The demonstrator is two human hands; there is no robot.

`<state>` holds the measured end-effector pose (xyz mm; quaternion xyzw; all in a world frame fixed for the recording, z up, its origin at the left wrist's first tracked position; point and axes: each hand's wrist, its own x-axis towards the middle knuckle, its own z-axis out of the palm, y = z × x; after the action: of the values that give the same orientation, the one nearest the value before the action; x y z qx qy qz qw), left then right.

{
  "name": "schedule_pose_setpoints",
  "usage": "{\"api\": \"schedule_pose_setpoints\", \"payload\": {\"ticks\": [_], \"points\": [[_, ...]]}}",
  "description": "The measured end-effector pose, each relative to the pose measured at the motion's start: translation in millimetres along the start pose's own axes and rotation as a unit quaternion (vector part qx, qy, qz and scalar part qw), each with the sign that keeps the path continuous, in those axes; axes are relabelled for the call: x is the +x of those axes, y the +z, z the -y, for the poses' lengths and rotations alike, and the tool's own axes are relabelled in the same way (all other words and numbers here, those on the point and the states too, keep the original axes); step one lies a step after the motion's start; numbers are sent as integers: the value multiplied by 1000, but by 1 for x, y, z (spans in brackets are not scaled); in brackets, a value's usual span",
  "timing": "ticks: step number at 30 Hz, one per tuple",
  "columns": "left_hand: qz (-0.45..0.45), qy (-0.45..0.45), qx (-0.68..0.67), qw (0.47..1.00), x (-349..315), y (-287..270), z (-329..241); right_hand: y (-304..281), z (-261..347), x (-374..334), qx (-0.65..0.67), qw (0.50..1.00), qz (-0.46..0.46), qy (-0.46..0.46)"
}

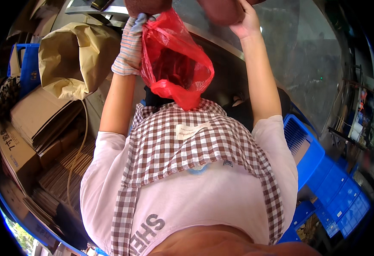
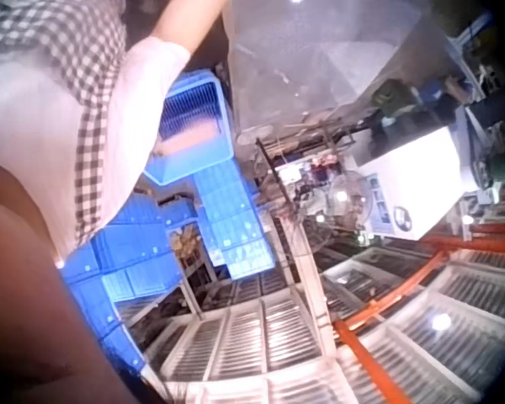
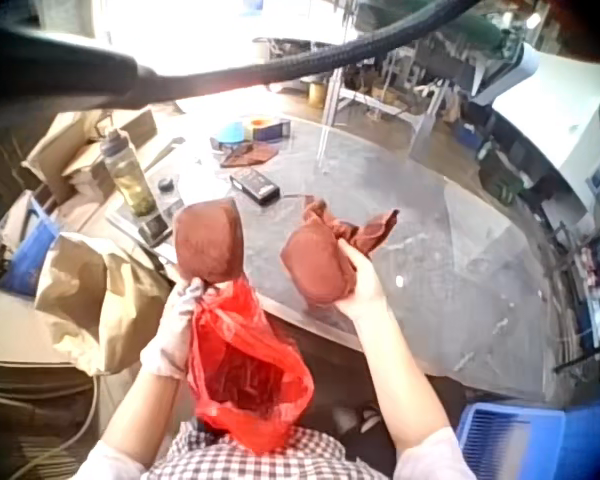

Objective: The person removes two brown sponges from a red plastic bag and places them on a metal table. They then use a small knife to scrape the surface of one sponge, removing loose particles and debris. The person continues to scrape and clean the sponge with the knife.

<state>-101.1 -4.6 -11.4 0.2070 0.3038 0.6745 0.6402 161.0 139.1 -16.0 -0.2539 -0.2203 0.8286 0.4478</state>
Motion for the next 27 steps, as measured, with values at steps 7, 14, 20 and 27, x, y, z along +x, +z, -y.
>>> {"api": "schedule_pose_setpoints", "payload": {"ticks": [7, 14, 20, 27], "points": [[54, 26, 32, 998, 20, -2, -3, 5, 0, -86, 18, 993, 103, -60], [29, 23, -8, 999, 26, -13, 14, 43, -74, -96, -490, 855, 173, 8], [49, 90, 22, 994, 8, 2, 20, 31, -88, -91, -767, 571, 134, -260], [80, 65, 87, 991, -4, 28, 19, 35, -88, -99, -910, 397, 101, -63]]}}
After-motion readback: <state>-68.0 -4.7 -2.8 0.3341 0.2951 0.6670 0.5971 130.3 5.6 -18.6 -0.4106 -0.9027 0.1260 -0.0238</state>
